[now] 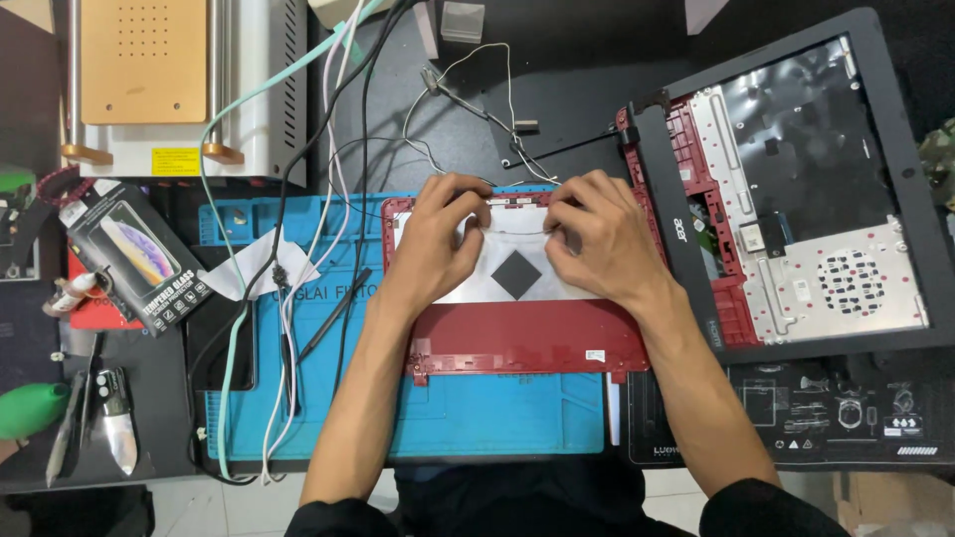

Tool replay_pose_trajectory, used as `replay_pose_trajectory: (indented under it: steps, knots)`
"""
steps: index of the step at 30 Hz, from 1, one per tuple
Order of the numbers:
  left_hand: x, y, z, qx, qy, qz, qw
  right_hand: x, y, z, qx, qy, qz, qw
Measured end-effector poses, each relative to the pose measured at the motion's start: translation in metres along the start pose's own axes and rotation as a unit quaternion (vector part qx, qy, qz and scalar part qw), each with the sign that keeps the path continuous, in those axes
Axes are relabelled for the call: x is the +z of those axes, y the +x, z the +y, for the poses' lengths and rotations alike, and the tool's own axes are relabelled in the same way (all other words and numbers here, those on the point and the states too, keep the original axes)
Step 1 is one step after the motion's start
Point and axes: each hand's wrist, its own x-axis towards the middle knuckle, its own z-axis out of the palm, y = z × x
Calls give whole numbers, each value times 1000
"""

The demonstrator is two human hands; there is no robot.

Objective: The person handles a disassembled black Acer laptop, removing a silver hard drive and placing it aside. They then manipulate the red and black laptop casing components, aligning the screen bezel and connecting internal wires to the motherboard.

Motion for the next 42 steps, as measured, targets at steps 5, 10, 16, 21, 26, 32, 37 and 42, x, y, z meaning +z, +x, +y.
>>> replay_pose_trajectory:
  steps: [5,10,16,21,26,32,37,42]
  knots:
    - [-11,8,9,-149,-90,-32,984,0,0,2,8,-45,4,999]
    - [-10,6,2,-67,-78,4,995,-7,-1,2,34,-28,27,999]
    - [-15,3,-2,-1,7,6,1000,-19,-1,2,13,-42,41,998]
    - [-16,2,-1,-1,14,2,1000,-28,-3,1,12,7,38,999]
    - [-15,5,9,1,37,3,999,-42,9,-17,-38,131,60,989]
    - [-13,3,5,14,53,-2,999,-40,-14,4,92,110,29,989]
    - [-11,2,4,5,50,-1,999,-39,-9,3,66,83,11,994]
    - [-7,7,9,18,73,4,997,-29,-2,4,34,32,-7,999]
